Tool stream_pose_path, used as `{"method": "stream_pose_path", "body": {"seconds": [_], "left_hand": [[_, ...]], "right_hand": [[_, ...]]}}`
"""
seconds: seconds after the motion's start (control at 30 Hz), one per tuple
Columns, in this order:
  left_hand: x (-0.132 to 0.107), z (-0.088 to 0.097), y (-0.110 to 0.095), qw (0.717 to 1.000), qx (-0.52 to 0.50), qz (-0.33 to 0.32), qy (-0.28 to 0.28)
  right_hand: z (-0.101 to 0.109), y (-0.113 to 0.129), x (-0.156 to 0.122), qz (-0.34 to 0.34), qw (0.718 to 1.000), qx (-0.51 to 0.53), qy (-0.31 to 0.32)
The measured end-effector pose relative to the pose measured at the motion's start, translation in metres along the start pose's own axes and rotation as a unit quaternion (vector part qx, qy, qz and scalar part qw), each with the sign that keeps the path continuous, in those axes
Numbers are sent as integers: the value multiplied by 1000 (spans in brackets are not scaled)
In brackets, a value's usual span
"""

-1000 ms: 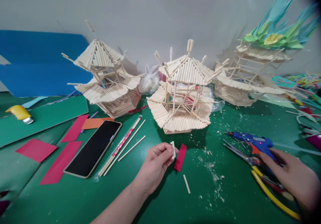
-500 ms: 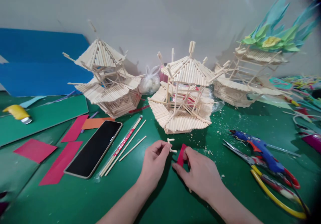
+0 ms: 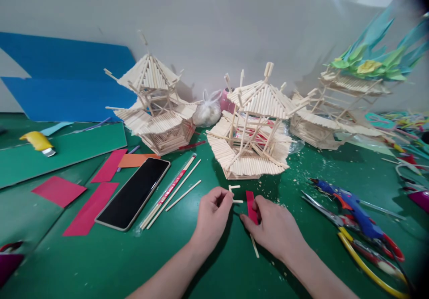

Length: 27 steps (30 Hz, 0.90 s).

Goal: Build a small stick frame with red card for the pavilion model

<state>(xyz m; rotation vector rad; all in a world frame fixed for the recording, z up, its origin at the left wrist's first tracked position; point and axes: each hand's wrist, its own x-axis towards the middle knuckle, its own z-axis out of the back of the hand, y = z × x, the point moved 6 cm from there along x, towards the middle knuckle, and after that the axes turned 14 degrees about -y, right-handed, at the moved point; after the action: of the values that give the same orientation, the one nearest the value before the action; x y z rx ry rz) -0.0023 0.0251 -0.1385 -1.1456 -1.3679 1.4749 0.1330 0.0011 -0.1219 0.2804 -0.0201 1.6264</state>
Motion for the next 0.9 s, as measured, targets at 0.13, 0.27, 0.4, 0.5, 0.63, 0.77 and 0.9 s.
{"method": "stream_pose_path", "body": {"seconds": [0.13,0.27,0.4,0.5,0.63,0.77,0.9], "left_hand": [[-1,0,-1,1000,8,-2,2],[-1,0,-1,1000,12,-4,6],[-2,-1,-1,1000,12,-3,8],[-2,-1,-1,1000,12,0,8],[-2,-2,-1,1000,10,3,9],[-2,-2,-2,1000,5,9,7],[-2,-2,-3,1000,0,16,7]], "right_hand": [[3,3,3,15,1000,-3,3],[3,-1,4,16,1000,-5,4],[2,-6,4,10,1000,7,5],[-1,-9,6,-4,1000,21,4],[-6,-11,8,-21,998,63,0],[-7,-14,7,-39,990,135,-7],[-3,-19,6,-63,968,241,-8]]}}
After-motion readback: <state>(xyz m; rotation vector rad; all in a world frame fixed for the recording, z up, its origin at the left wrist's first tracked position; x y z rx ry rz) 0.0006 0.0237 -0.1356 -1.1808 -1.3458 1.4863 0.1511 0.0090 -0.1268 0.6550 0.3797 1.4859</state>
